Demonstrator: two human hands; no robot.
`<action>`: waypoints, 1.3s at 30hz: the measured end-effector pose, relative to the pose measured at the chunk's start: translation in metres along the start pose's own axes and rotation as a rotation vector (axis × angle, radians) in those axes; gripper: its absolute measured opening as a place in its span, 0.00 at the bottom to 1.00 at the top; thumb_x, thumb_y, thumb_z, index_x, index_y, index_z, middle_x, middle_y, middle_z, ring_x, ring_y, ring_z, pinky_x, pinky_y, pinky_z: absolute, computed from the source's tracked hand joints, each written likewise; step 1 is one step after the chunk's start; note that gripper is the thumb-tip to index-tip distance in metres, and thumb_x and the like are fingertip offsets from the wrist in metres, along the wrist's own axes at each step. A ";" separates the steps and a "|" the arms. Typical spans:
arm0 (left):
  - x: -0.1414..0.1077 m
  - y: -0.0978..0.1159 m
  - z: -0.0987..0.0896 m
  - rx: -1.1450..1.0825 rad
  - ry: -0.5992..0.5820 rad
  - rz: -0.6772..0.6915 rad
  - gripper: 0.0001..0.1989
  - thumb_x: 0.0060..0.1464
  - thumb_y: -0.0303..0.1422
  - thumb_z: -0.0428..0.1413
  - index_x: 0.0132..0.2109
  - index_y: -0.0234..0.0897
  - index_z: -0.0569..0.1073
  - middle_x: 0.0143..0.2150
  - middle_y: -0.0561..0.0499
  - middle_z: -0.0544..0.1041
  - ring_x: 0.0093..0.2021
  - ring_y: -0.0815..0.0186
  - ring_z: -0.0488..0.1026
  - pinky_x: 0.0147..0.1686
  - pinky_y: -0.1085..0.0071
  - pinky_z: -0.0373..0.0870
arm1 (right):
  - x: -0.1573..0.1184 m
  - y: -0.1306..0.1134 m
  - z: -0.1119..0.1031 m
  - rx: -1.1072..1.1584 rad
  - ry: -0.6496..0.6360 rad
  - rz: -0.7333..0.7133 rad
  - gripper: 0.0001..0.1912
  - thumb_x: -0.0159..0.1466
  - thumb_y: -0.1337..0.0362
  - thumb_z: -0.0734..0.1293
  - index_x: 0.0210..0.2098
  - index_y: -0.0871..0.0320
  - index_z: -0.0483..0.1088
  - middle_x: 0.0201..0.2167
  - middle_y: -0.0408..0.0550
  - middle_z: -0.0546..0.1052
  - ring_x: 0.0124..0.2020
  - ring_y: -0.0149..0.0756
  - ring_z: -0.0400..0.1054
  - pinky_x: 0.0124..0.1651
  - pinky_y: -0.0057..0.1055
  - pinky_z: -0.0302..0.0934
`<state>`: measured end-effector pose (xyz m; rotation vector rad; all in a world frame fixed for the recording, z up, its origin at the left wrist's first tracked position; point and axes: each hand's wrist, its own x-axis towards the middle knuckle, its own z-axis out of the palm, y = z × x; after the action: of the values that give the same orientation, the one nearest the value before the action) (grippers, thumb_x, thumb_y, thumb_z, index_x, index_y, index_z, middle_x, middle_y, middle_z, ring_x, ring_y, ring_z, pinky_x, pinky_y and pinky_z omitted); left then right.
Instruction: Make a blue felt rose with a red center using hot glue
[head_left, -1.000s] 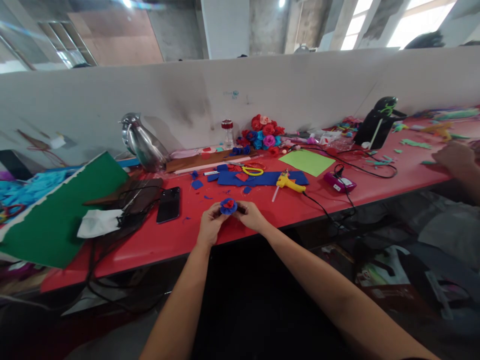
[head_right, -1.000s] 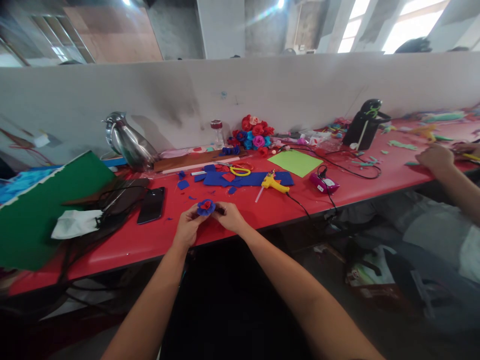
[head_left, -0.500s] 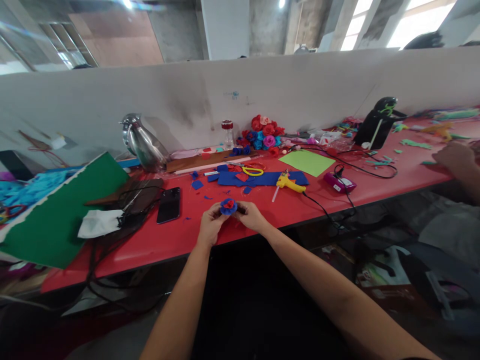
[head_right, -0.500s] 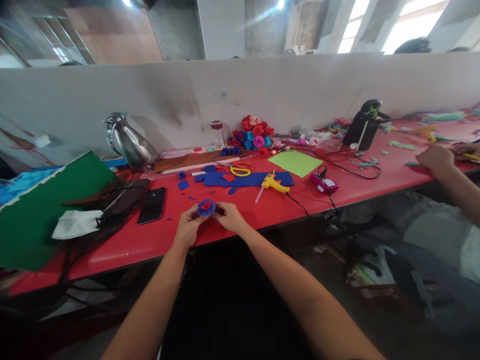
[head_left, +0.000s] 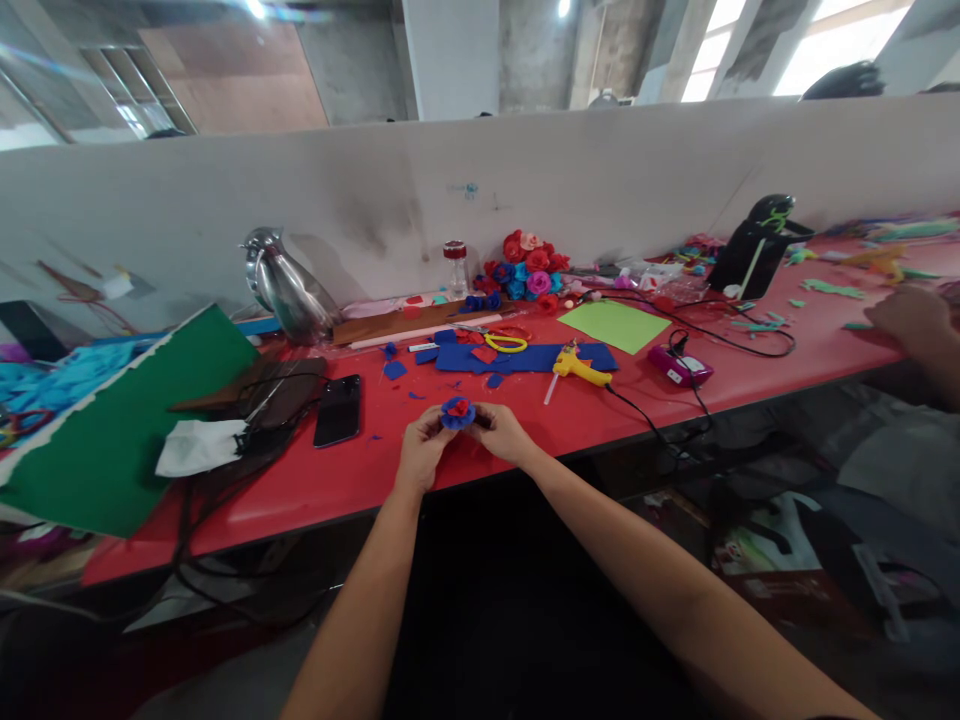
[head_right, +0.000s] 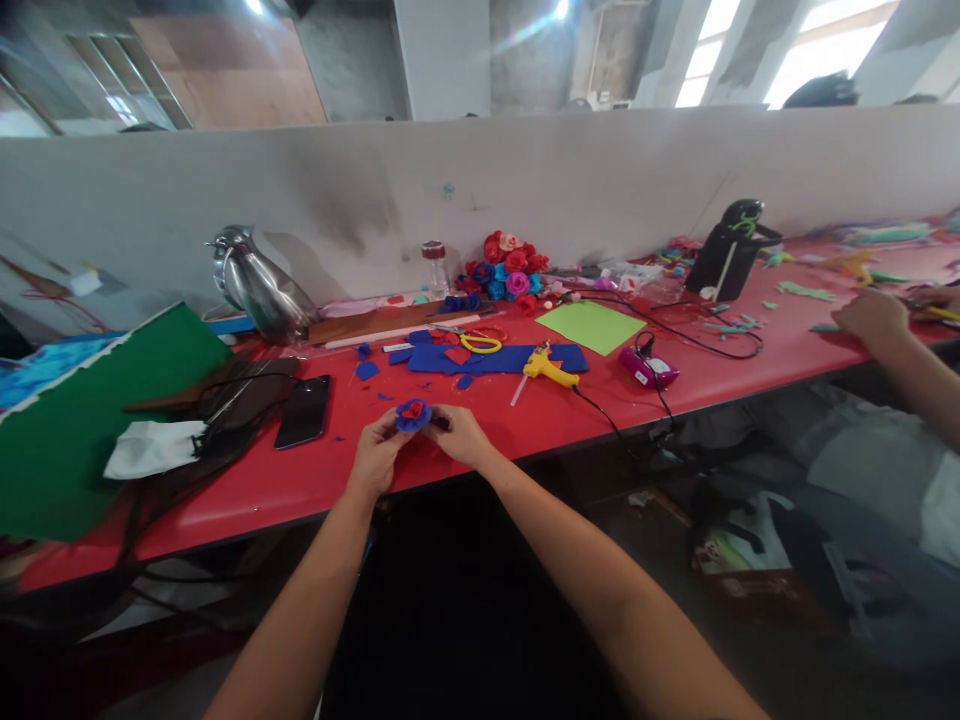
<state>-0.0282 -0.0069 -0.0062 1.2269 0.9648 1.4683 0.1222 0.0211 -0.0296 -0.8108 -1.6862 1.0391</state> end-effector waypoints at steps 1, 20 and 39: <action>0.000 0.000 0.000 -0.001 0.000 -0.001 0.13 0.37 0.39 0.70 0.31 0.38 0.82 0.38 0.48 0.81 0.42 0.62 0.75 0.50 0.63 0.70 | 0.000 0.000 0.000 -0.001 0.001 0.000 0.07 0.59 0.63 0.67 0.36 0.58 0.75 0.34 0.48 0.81 0.37 0.39 0.74 0.44 0.35 0.67; -0.001 0.002 0.000 0.011 0.003 -0.006 0.14 0.36 0.40 0.70 0.31 0.38 0.82 0.37 0.49 0.81 0.41 0.61 0.75 0.49 0.63 0.70 | 0.000 -0.002 0.001 -0.004 0.020 0.016 0.07 0.59 0.64 0.66 0.35 0.59 0.75 0.33 0.47 0.81 0.35 0.38 0.74 0.42 0.33 0.67; 0.000 0.001 0.000 0.009 0.000 -0.004 0.14 0.36 0.39 0.71 0.32 0.38 0.82 0.38 0.48 0.81 0.42 0.61 0.76 0.51 0.62 0.70 | -0.001 -0.003 0.001 -0.007 0.021 0.017 0.06 0.58 0.64 0.67 0.34 0.59 0.75 0.32 0.46 0.81 0.35 0.38 0.74 0.43 0.33 0.67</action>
<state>-0.0283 -0.0076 -0.0055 1.2304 0.9748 1.4622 0.1210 0.0185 -0.0272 -0.8392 -1.6691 1.0340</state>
